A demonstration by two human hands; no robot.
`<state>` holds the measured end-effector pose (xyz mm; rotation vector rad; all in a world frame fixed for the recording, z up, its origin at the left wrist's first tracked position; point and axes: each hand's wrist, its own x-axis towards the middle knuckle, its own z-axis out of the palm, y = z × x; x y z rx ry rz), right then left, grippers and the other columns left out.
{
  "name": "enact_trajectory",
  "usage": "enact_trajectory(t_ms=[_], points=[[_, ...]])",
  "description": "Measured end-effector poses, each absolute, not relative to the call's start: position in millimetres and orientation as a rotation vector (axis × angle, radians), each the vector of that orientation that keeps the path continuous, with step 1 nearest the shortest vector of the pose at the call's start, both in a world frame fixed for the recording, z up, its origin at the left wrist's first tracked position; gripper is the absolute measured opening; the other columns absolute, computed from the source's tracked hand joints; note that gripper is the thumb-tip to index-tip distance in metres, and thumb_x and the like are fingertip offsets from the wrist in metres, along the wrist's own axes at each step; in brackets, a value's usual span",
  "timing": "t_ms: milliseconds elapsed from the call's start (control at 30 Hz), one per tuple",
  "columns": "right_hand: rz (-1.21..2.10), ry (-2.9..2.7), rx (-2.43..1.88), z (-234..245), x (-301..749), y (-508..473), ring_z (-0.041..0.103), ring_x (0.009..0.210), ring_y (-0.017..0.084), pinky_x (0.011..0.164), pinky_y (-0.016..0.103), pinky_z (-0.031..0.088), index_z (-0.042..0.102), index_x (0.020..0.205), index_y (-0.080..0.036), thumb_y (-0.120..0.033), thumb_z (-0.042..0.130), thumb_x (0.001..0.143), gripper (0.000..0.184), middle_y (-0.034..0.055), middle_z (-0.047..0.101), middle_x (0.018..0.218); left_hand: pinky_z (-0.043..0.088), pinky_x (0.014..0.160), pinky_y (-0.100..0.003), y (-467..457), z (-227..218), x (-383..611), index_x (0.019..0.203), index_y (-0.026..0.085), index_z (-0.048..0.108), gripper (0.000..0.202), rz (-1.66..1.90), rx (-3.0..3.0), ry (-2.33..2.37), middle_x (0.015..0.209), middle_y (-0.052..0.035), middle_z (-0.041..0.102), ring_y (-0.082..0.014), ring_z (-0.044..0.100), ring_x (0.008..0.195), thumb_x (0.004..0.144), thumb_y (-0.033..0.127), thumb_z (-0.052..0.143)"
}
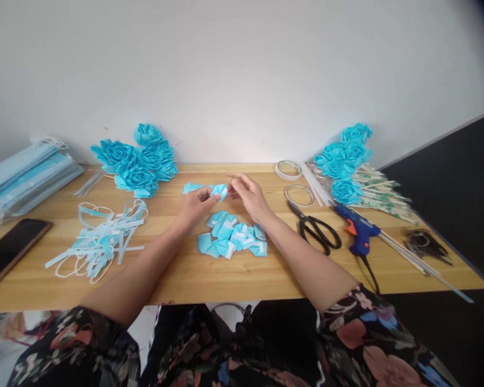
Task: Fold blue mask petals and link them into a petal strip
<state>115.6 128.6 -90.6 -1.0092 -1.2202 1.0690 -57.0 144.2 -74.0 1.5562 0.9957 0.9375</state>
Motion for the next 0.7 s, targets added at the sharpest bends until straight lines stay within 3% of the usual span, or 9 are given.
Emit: enact_trajectory(t_ms=[267,467,700], points=[[1.023,-1.384,-1.033,-91.7,112.5,127.6,0.058,0.071,0.012,0.072,0.027,0.050,0.061,0.121,-0.022,-0.035,0.064,0.080,0.043,-0.0029,0.063,0.079,0.032,0.056,-0.024,147.4,-72.5,-61.1,0.067,0.018,0.055,0.029,0.959,1.579,1.049,0.057,0.0036,0.047,-0.0104,0.041,0.056,0.072,0.046,0.065],[0.916,-1.438,-1.102,-90.7,110.3,127.0,0.060,0.074,0.013,0.073,0.027,0.049,0.060,0.121,-0.022,-0.034,0.062,0.081,0.042,-0.0015,0.067,0.083,0.034,0.057,-0.024,145.2,-70.2,-62.1,0.061,0.018,0.052,0.027,0.982,1.611,1.035,0.057,0.0028,0.047,-0.0109,0.042,0.058,0.072,0.040,0.062],[0.367,-1.586,-1.233,-84.9,109.1,119.0,0.063,0.083,0.018,0.080,0.032,0.049,0.069,0.093,-0.023,-0.032,0.058,0.090,0.015,0.0038,0.072,0.093,0.032,0.055,-0.025,149.4,-78.9,-62.4,0.066,0.018,0.053,0.027,1.020,1.534,1.075,0.056,0.0036,0.048,-0.0097,0.041,0.054,0.073,0.043,0.063]])
